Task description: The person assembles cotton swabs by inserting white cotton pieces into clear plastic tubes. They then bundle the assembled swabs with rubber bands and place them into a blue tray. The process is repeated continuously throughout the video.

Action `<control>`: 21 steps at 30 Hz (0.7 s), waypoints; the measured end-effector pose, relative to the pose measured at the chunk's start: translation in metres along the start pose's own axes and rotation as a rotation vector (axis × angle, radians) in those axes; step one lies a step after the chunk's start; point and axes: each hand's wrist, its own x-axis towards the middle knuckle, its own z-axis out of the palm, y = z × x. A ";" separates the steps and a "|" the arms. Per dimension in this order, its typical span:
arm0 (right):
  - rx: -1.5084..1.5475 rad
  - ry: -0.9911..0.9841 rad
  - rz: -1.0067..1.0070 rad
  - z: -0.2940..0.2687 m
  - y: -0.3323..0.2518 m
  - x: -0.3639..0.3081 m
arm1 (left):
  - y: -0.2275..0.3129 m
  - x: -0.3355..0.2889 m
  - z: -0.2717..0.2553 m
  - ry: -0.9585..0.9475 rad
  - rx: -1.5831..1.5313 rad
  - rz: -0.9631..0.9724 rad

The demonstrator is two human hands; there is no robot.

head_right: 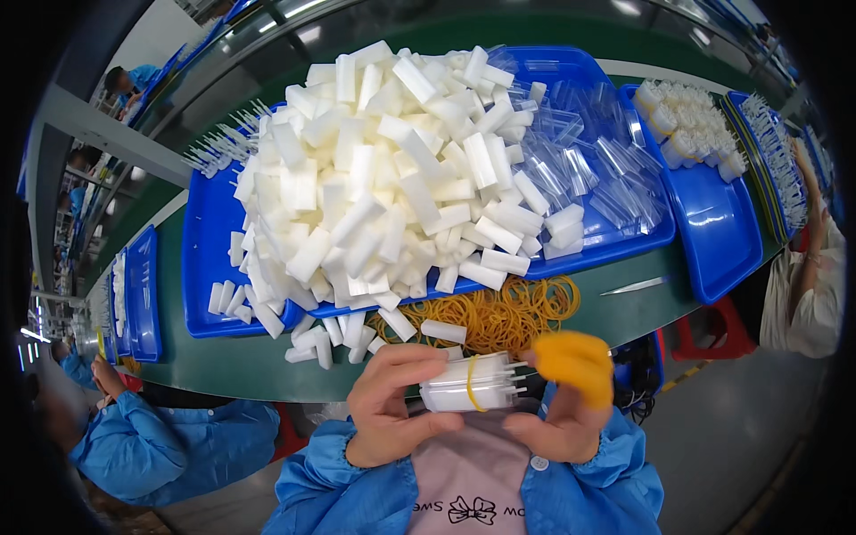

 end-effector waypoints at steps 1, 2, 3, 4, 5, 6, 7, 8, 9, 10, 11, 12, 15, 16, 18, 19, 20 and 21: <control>0.000 0.090 -0.102 -0.001 0.003 -0.003 | 0.000 0.001 0.000 0.002 0.035 0.032; -0.072 0.039 -0.145 -0.003 0.003 -0.003 | 0.001 0.001 -0.001 0.004 0.071 0.063; -0.144 -0.014 -0.186 -0.004 0.000 -0.002 | 0.000 0.001 -0.001 0.007 0.104 0.092; -0.217 -0.068 -0.226 -0.005 -0.003 -0.001 | 0.000 0.001 0.003 0.023 0.001 0.062; -0.301 -0.170 -0.160 -0.002 -0.009 0.001 | 0.000 0.001 0.010 0.039 -0.103 0.033; -0.354 -0.201 -0.136 0.003 -0.014 0.004 | -0.001 0.001 0.015 0.048 -0.206 0.001; -0.405 -0.236 -0.112 0.010 -0.018 0.010 | -0.001 0.001 0.014 0.000 -0.351 -0.113; -0.455 -0.271 -0.087 0.015 -0.020 0.014 | -0.002 0.003 0.012 -0.048 -0.495 -0.228; -0.451 -0.295 -0.061 0.019 -0.019 0.016 | -0.002 0.003 0.009 -0.096 -0.635 -0.346; -0.447 -0.319 -0.035 0.022 -0.018 0.017 | -0.006 0.000 0.005 -0.126 -0.709 -0.408; -0.442 -0.342 -0.010 0.023 -0.017 0.017 | -0.013 -0.005 0.001 -0.157 -0.782 -0.470; -0.445 -0.345 -0.022 0.024 -0.015 0.017 | -0.015 -0.005 0.000 -0.188 -0.857 -0.528; -0.457 -0.373 -0.043 0.023 -0.015 0.018 | -0.005 0.001 0.003 -0.140 -0.861 -0.590; -0.463 -0.394 -0.040 0.020 -0.018 0.021 | 0.000 0.004 0.004 -0.130 -0.833 -0.578; -0.477 -0.416 -0.049 0.016 -0.021 0.023 | 0.007 0.008 0.006 -0.111 -0.779 -0.556; -0.485 -0.417 -0.062 0.013 -0.021 0.022 | 0.006 0.007 0.004 -0.141 -0.720 -0.526; -0.494 -0.419 -0.074 0.010 -0.021 0.021 | 0.002 0.005 0.001 -0.170 -0.661 -0.496; -0.493 -0.413 -0.107 0.009 -0.020 0.019 | 0.000 0.003 -0.001 -0.198 -0.603 -0.465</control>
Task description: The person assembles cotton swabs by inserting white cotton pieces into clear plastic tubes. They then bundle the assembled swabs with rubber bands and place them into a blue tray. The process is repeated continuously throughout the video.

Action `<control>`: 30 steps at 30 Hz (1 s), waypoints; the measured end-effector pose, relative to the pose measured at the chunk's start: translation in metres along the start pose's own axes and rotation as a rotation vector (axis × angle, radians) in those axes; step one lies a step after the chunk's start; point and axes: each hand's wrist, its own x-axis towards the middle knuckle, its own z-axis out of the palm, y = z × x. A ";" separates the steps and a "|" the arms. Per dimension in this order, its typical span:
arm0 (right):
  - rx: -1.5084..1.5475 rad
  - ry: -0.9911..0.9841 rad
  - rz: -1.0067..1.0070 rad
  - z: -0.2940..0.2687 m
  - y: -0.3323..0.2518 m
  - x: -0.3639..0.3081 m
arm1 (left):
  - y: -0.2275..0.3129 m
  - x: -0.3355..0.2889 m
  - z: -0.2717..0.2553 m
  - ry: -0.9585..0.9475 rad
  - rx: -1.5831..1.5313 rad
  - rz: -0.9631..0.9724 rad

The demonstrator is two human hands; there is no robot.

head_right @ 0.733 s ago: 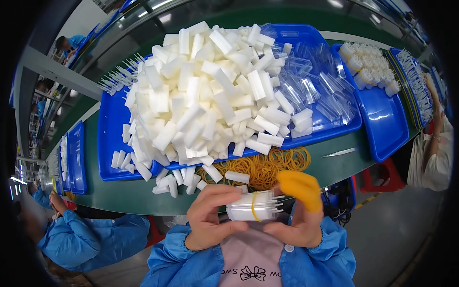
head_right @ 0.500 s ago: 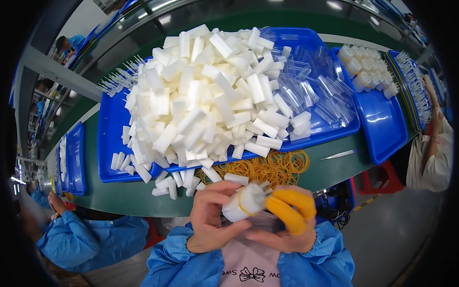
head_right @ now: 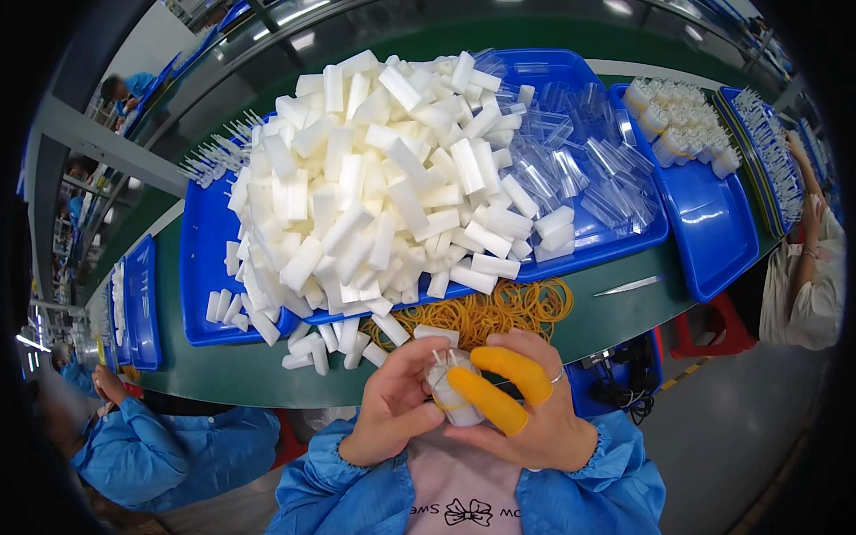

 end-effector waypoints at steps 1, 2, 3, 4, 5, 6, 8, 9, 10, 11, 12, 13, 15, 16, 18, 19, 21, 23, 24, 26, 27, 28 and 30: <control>-0.006 0.013 -0.029 0.001 0.002 -0.003 | 0.000 0.000 0.001 0.000 0.050 0.043; -0.012 0.026 -0.058 0.003 0.004 -0.005 | 0.000 -0.001 0.002 0.000 0.101 0.087; -0.044 0.052 -0.097 0.005 0.004 -0.006 | -0.001 -0.001 0.003 0.000 0.151 0.129; -0.076 0.078 -0.137 0.008 0.004 -0.008 | -0.001 -0.001 0.003 0.005 0.191 0.132; -0.108 0.104 -0.176 0.010 0.005 -0.009 | -0.002 -0.002 0.002 0.010 0.230 0.135; -0.135 0.124 -0.212 0.012 0.006 -0.011 | -0.003 -0.002 0.001 0.018 0.270 0.139; -0.188 0.165 -0.284 0.014 0.011 -0.015 | -0.001 -0.003 0.003 0.026 0.353 0.212; -0.180 0.190 -0.325 0.015 0.013 -0.018 | 0.000 -0.003 0.004 0.026 0.393 0.246; -0.172 0.215 -0.366 0.017 0.015 -0.020 | 0.002 -0.004 0.005 -0.002 0.435 0.248; -0.164 0.241 -0.408 0.018 0.017 -0.023 | 0.005 -0.006 0.006 -0.030 0.477 0.250; -0.138 0.263 -0.416 0.021 0.020 -0.028 | 0.007 -0.007 0.006 -0.056 0.516 0.246; -0.135 0.312 -0.438 0.025 0.023 -0.030 | 0.008 -0.006 0.006 -0.069 0.566 0.294; -0.129 0.412 -0.483 0.034 0.030 -0.036 | 0.010 -0.002 0.009 -0.096 0.668 0.389; -0.126 0.454 -0.479 0.039 0.032 -0.038 | 0.010 -0.001 0.011 -0.085 0.691 0.422; -0.123 0.539 -0.471 0.046 0.033 -0.039 | 0.010 0.000 0.014 -0.066 0.735 0.488; -0.120 0.527 -0.464 0.046 0.032 -0.038 | 0.009 0.000 0.014 -0.051 0.754 0.515; -0.115 0.504 -0.451 0.043 0.031 -0.037 | 0.007 0.000 0.013 -0.022 0.793 0.572; -0.106 0.513 -0.445 0.042 0.028 -0.034 | 0.009 -0.001 0.017 0.009 0.790 0.555; -0.099 0.521 -0.444 0.042 0.027 -0.033 | 0.010 -0.001 0.019 0.024 0.793 0.549; -0.094 0.518 -0.471 0.041 0.029 -0.029 | 0.009 0.001 0.020 0.038 0.766 0.557; -0.095 0.514 -0.483 0.040 0.029 -0.028 | 0.009 0.001 0.020 0.044 0.748 0.560; -0.074 0.516 -0.460 0.040 0.029 -0.029 | 0.009 0.001 0.019 0.010 0.754 0.551; -0.031 0.523 -0.415 0.043 0.030 -0.035 | 0.009 0.001 0.015 -0.058 0.768 0.533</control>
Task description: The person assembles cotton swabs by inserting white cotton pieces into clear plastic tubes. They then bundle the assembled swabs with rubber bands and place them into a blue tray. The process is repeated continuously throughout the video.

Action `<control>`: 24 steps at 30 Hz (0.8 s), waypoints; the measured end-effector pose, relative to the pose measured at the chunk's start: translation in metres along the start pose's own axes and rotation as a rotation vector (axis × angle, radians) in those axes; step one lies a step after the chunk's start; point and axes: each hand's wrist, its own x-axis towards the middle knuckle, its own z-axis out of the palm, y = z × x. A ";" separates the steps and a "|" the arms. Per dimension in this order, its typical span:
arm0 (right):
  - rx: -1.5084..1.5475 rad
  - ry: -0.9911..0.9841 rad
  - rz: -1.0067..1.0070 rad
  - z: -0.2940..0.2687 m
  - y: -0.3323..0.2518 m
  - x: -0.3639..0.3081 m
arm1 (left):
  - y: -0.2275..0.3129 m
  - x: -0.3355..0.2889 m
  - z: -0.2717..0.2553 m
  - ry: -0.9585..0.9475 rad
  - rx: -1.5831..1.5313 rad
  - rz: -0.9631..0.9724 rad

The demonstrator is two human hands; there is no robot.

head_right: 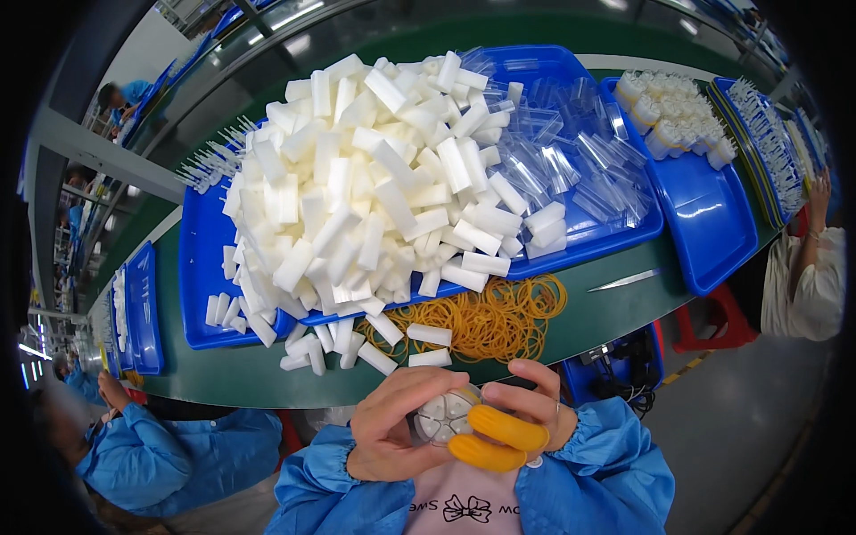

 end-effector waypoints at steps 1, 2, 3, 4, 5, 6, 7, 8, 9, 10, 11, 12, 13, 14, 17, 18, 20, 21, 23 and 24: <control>0.012 0.023 -0.006 0.001 0.002 -0.003 | 0.001 0.001 -0.003 -0.044 -0.125 -0.076; 0.024 0.045 -0.012 0.002 0.006 -0.006 | 0.002 0.002 -0.006 -0.088 -0.249 -0.153; 0.041 0.065 -0.017 0.002 0.007 -0.008 | 0.003 0.002 -0.008 -0.126 -0.372 -0.232; 0.115 0.031 0.029 0.000 0.006 -0.009 | 0.004 0.002 -0.007 -0.126 -0.497 -0.303; 0.189 -0.004 0.076 -0.003 0.005 -0.010 | 0.005 0.002 -0.006 -0.126 -0.621 -0.372; 0.219 -0.047 0.072 -0.005 0.005 -0.007 | 0.005 0.002 -0.005 -0.130 -0.749 -0.444; 0.248 -0.090 0.069 -0.008 0.005 -0.002 | 0.001 0.002 -0.007 -0.173 -0.711 -0.411; 0.238 -0.140 0.013 -0.011 0.008 0.007 | -0.005 0.003 -0.009 -0.215 -0.672 -0.378; 0.228 -0.191 -0.045 -0.013 0.010 0.013 | -0.008 0.004 -0.010 -0.257 -0.633 -0.343; 0.338 -0.188 0.064 -0.014 0.008 0.011 | -0.006 0.005 -0.010 -0.251 -0.674 -0.369; 0.448 -0.183 0.173 -0.015 0.005 0.007 | -0.004 0.007 -0.010 -0.245 -0.715 -0.394; 0.557 -0.177 0.281 -0.015 0.004 0.005 | -0.003 0.007 -0.010 -0.239 -0.756 -0.419; 0.501 -0.200 0.220 -0.015 0.004 0.004 | -0.003 0.007 -0.010 -0.237 -0.765 -0.422; 0.446 -0.222 0.159 -0.015 0.005 0.004 | -0.004 0.007 -0.010 -0.234 -0.775 -0.424; 0.386 -0.260 0.118 -0.015 0.004 0.002 | -0.009 0.005 -0.012 -0.255 -0.808 -0.405; 0.384 -0.267 0.127 -0.014 0.004 0.002 | -0.011 0.005 -0.013 -0.267 -0.819 -0.392; 0.384 -0.263 0.160 -0.013 0.001 0.001 | -0.011 0.003 -0.013 -0.232 -0.807 -0.448; 0.379 -0.260 0.176 -0.012 0.001 0.001 | -0.011 0.003 -0.011 -0.219 -0.801 -0.474; 0.295 -0.237 0.088 -0.013 0.002 0.009 | -0.005 0.006 -0.006 -0.138 -0.938 -0.540; 0.252 -0.223 0.037 -0.013 0.004 0.013 | -0.004 0.008 -0.003 -0.100 -1.000 -0.566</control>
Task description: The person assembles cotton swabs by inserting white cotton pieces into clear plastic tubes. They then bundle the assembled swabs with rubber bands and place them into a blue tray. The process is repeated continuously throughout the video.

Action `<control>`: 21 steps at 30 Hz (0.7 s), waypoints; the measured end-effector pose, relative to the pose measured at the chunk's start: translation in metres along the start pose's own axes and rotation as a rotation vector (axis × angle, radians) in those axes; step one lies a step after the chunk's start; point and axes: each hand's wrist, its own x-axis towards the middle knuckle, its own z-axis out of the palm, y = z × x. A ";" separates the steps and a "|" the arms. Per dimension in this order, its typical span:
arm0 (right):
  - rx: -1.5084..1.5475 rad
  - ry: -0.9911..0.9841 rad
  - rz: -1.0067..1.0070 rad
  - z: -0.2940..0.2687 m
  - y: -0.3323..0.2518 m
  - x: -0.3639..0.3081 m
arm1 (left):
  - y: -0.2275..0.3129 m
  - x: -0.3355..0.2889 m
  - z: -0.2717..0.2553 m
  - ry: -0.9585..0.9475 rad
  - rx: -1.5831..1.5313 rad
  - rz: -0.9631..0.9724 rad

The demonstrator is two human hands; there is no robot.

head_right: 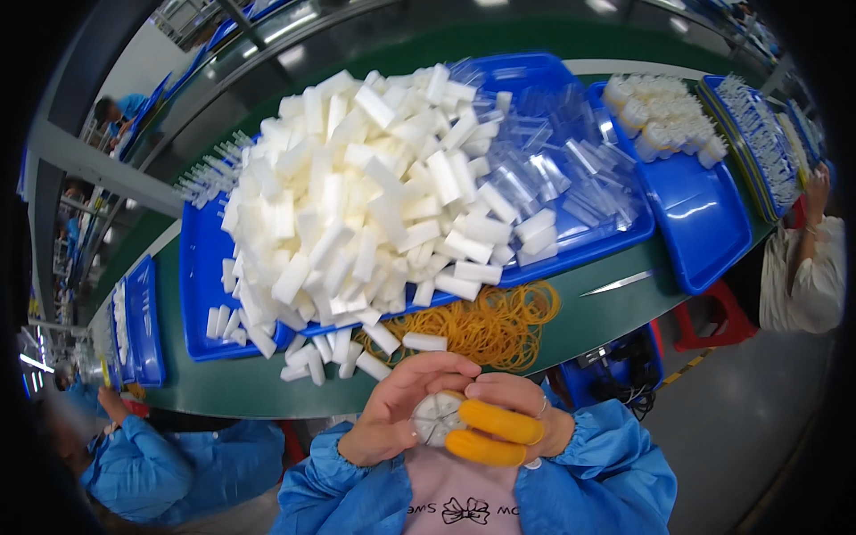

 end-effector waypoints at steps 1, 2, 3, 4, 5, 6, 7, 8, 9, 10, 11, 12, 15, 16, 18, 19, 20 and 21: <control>-0.049 0.002 -0.021 -0.003 0.001 0.003 | -0.002 0.001 0.000 0.018 -0.045 -0.060; -0.101 0.004 -0.040 -0.002 0.001 0.006 | -0.003 -0.006 -0.003 0.034 -0.086 -0.125; -0.164 -0.005 -0.061 -0.002 0.002 0.010 | -0.007 -0.011 -0.008 0.037 -0.135 -0.190; 0.015 -0.038 0.150 -0.003 -0.004 0.022 | -0.011 -0.016 -0.012 0.058 -0.129 -0.192; 0.181 -0.059 0.369 -0.009 -0.009 0.034 | -0.014 -0.019 -0.016 0.069 -0.125 -0.205; 0.405 -0.134 0.552 -0.021 -0.008 0.037 | -0.016 -0.020 -0.024 0.011 -0.109 -0.201; 0.648 -0.205 0.731 -0.030 -0.007 0.041 | -0.017 -0.018 -0.025 -0.033 -0.091 -0.190; 0.842 -0.240 0.794 -0.038 -0.001 0.045 | -0.018 -0.017 -0.019 -0.006 -0.116 -0.161; 0.809 -0.318 0.781 -0.041 0.002 0.042 | -0.016 -0.016 -0.014 -0.005 -0.125 -0.194; 0.777 -0.395 0.770 -0.045 0.005 0.037 | -0.014 -0.014 -0.008 -0.002 -0.134 -0.227; 0.746 -0.473 0.761 -0.048 0.006 0.033 | -0.012 -0.012 -0.001 0.003 -0.142 -0.260; 0.741 -0.432 0.592 -0.041 0.006 0.031 | -0.014 -0.013 0.015 0.080 0.108 -0.115; 0.725 -0.446 0.528 -0.051 0.002 0.029 | -0.040 -0.014 -0.013 0.122 0.242 -0.219; 0.722 -0.374 0.610 -0.065 0.000 0.037 | -0.042 -0.017 -0.009 0.136 0.096 -0.088; 0.463 -0.247 0.747 -0.104 0.005 0.050 | -0.027 -0.022 -0.016 0.160 0.154 -0.024; 0.237 -0.152 0.747 -0.122 0.016 0.049 | -0.015 -0.030 -0.020 0.182 0.187 0.015; 0.305 0.205 0.837 -0.131 0.022 0.054 | -0.003 -0.039 -0.021 0.188 0.252 0.099; 0.242 0.386 0.852 -0.156 0.039 0.049 | 0.011 -0.047 -0.020 0.183 0.314 0.168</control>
